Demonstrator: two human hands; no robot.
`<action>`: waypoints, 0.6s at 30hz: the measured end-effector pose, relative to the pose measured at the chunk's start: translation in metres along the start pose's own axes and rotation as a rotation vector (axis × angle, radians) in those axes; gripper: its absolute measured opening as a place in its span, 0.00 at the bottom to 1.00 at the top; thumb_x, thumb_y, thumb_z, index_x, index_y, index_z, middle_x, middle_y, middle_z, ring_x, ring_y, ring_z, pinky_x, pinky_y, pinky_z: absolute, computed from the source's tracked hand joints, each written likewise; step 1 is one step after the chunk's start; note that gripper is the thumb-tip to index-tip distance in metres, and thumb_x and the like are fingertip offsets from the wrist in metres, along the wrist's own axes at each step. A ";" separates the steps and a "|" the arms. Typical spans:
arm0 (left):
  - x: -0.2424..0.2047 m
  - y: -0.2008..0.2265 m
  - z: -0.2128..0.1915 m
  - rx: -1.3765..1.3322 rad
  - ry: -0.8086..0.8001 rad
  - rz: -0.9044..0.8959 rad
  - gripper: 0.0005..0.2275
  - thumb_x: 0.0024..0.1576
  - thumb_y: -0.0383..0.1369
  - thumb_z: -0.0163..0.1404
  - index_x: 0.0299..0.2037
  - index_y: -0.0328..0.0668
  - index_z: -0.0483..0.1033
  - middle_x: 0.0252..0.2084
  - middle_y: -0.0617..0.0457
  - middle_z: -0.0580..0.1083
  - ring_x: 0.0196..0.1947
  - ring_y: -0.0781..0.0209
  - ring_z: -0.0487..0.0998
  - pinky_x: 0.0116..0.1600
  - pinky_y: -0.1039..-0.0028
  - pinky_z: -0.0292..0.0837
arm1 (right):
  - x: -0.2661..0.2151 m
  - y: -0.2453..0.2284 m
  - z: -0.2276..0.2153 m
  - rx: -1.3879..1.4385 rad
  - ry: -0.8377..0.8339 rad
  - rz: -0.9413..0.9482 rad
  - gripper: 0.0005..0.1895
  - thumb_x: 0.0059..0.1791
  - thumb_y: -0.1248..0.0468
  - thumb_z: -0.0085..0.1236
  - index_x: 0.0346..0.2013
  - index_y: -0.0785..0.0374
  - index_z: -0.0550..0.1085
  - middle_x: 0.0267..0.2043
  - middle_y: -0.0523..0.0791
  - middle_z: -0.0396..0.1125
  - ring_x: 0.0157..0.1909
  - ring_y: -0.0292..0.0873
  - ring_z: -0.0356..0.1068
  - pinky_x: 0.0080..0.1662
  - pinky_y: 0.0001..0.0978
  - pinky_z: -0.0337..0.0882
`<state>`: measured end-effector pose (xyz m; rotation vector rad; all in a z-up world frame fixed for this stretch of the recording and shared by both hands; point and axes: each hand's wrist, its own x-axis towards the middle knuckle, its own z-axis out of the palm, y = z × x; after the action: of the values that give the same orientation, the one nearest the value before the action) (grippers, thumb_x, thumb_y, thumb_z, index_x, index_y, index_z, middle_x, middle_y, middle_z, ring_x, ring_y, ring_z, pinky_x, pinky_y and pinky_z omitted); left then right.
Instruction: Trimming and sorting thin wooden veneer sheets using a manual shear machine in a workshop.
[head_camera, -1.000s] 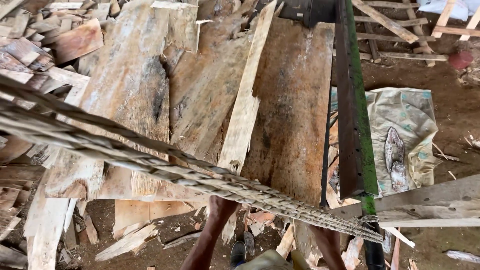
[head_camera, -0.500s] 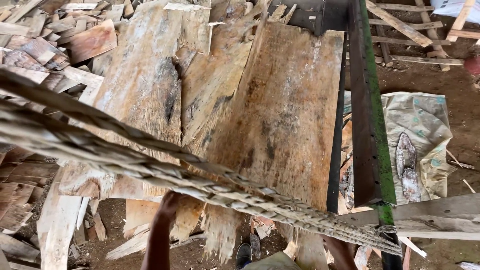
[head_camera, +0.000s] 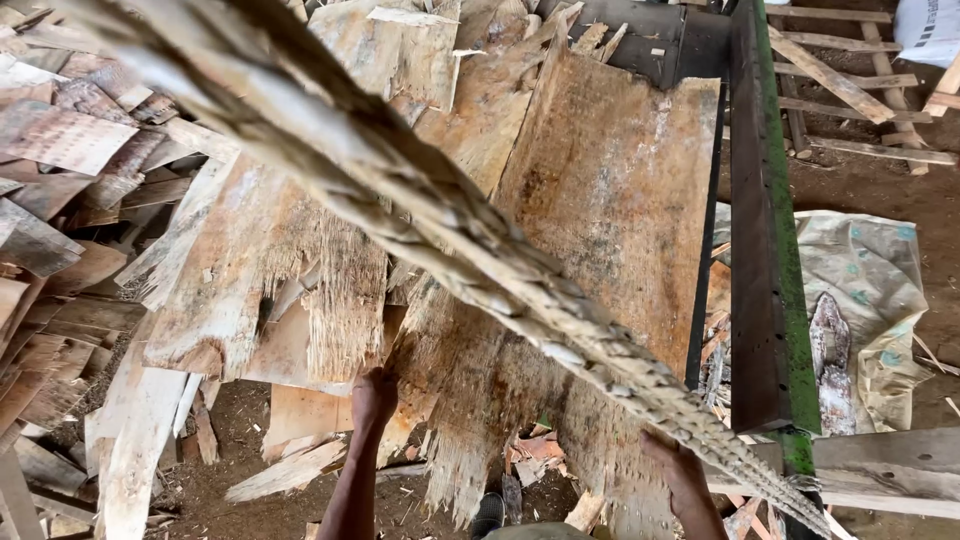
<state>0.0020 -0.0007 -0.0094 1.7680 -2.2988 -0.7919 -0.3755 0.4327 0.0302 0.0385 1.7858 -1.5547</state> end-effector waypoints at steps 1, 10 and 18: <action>0.000 -0.003 0.003 0.000 0.001 0.001 0.24 0.69 0.45 0.39 0.22 0.42 0.73 0.16 0.56 0.68 0.11 0.71 0.58 0.14 0.78 0.52 | -0.003 -0.005 0.005 0.001 0.000 -0.001 0.51 0.35 0.61 0.71 0.71 0.64 0.59 0.67 0.54 0.65 0.68 0.56 0.64 0.68 0.54 0.63; -0.020 0.008 0.020 -0.050 0.110 0.119 0.16 0.67 0.41 0.40 0.36 0.39 0.77 0.19 0.54 0.73 0.09 0.73 0.59 0.11 0.80 0.55 | -0.033 -0.098 0.040 -0.165 0.018 -0.147 0.48 0.37 0.60 0.71 0.68 0.61 0.58 0.64 0.51 0.61 0.63 0.52 0.66 0.63 0.49 0.63; -0.064 0.081 0.085 -1.117 0.194 0.441 0.10 0.70 0.34 0.42 0.42 0.45 0.77 0.50 0.35 0.68 0.42 0.59 0.64 0.43 0.71 0.56 | -0.166 -0.336 0.135 -0.367 -0.132 -0.403 0.28 0.43 0.53 0.67 0.55 0.63 0.79 0.50 0.49 0.80 0.48 0.42 0.80 0.51 0.33 0.76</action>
<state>-0.0837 0.1002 -0.0297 0.7587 -1.4680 -1.3341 -0.3490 0.3016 0.4054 -0.6195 2.0273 -1.4239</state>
